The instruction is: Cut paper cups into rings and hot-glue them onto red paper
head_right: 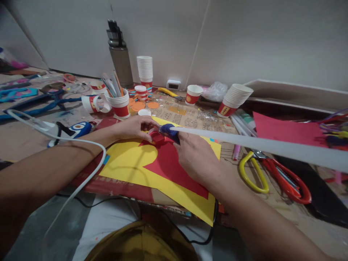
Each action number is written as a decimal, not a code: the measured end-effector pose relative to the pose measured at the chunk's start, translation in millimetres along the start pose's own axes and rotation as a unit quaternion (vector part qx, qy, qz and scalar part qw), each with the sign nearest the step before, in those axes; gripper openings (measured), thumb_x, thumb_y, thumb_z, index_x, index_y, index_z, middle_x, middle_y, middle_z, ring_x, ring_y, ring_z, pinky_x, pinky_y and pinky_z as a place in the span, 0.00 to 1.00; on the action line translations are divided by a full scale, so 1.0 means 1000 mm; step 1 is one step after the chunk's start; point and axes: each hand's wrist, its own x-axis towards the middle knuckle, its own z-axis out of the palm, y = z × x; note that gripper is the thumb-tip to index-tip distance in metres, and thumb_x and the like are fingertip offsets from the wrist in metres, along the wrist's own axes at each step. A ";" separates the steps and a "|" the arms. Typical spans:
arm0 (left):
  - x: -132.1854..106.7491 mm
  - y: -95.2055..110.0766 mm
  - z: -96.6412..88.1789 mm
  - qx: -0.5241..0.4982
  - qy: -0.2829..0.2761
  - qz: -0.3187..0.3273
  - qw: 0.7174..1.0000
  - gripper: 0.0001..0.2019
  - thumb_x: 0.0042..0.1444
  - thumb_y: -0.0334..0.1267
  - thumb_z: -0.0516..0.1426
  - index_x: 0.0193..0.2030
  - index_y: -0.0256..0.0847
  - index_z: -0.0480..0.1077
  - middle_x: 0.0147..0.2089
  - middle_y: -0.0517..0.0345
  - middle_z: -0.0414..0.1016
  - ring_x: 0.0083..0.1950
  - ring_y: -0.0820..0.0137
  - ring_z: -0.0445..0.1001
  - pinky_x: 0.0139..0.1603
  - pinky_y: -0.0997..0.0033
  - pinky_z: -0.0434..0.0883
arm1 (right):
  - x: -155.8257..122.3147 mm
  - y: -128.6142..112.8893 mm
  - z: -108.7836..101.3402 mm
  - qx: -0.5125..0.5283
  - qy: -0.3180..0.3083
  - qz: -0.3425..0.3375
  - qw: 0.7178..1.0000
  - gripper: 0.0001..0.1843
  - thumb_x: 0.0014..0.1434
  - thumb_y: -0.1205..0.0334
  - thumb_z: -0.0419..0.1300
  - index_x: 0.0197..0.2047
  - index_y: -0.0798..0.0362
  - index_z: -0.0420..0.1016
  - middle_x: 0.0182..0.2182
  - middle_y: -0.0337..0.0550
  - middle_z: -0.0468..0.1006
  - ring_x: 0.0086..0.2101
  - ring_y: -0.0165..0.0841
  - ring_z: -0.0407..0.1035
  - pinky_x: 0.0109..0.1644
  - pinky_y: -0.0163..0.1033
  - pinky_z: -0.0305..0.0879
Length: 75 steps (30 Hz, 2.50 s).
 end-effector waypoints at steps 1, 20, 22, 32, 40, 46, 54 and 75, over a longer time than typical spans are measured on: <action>0.000 0.001 0.000 0.000 -0.001 -0.003 1.000 0.26 0.43 0.47 0.68 0.49 0.39 0.75 0.34 0.60 0.70 0.33 0.73 0.64 0.35 0.72 0.61 | 0.000 -0.001 -0.001 0.002 -0.003 0.000 1.000 0.08 0.65 0.62 0.50 0.40 0.52 0.69 0.34 0.47 0.77 0.36 0.40 0.72 0.40 0.44 0.67; 0.000 0.003 -0.001 0.001 -0.001 -0.013 1.000 0.28 0.42 0.48 0.68 0.50 0.39 0.75 0.32 0.61 0.69 0.32 0.73 0.65 0.33 0.73 0.61 | -0.002 -0.001 -0.002 -0.012 0.003 0.009 1.000 0.11 0.65 0.60 0.51 0.48 0.53 0.68 0.41 0.50 0.78 0.39 0.42 0.72 0.42 0.45 0.66; 0.000 0.002 0.000 0.003 0.002 -0.011 1.000 0.28 0.41 0.47 0.68 0.50 0.39 0.75 0.32 0.61 0.69 0.32 0.73 0.65 0.33 0.73 0.61 | -0.002 -0.002 -0.003 -0.009 -0.002 0.007 1.000 0.11 0.65 0.60 0.51 0.47 0.52 0.69 0.39 0.50 0.78 0.39 0.42 0.72 0.41 0.45 0.66; 0.001 -0.003 0.000 0.017 0.004 0.005 1.000 0.27 0.42 0.49 0.68 0.50 0.40 0.75 0.35 0.59 0.71 0.34 0.73 0.66 0.36 0.72 0.62 | 0.000 -0.007 -0.001 -0.007 -0.015 0.020 1.000 0.08 0.65 0.63 0.51 0.42 0.53 0.70 0.35 0.49 0.78 0.37 0.40 0.71 0.38 0.41 0.64; 0.000 -0.002 0.001 -0.010 0.003 0.004 1.000 0.28 0.41 0.49 0.68 0.50 0.39 0.75 0.33 0.60 0.70 0.33 0.73 0.65 0.35 0.72 0.62 | -0.003 -0.007 -0.008 -0.024 0.000 0.005 1.000 0.11 0.65 0.61 0.49 0.46 0.52 0.70 0.36 0.50 0.78 0.36 0.41 0.72 0.39 0.44 0.66; 0.001 -0.003 0.000 0.007 -0.001 0.003 1.000 0.26 0.41 0.49 0.68 0.47 0.40 0.75 0.33 0.61 0.69 0.32 0.74 0.64 0.34 0.74 0.61 | -0.002 -0.009 -0.002 -0.013 -0.001 0.017 1.000 0.10 0.65 0.61 0.50 0.45 0.52 0.70 0.38 0.51 0.78 0.36 0.42 0.72 0.38 0.44 0.66; 0.001 -0.002 0.000 0.001 0.001 0.006 1.000 0.26 0.42 0.47 0.68 0.48 0.39 0.75 0.33 0.61 0.69 0.32 0.74 0.64 0.34 0.74 0.61 | 0.000 -0.008 0.000 -0.020 -0.011 0.021 1.000 0.08 0.65 0.62 0.51 0.42 0.52 0.69 0.35 0.49 0.77 0.36 0.40 0.71 0.39 0.42 0.65; 0.001 -0.003 0.000 0.014 0.003 0.008 1.000 0.25 0.42 0.48 0.67 0.47 0.39 0.75 0.33 0.61 0.69 0.32 0.74 0.64 0.35 0.73 0.61 | -0.001 -0.009 -0.003 -0.010 -0.012 0.028 0.999 0.11 0.65 0.60 0.50 0.47 0.53 0.70 0.40 0.51 0.78 0.37 0.41 0.72 0.41 0.44 0.67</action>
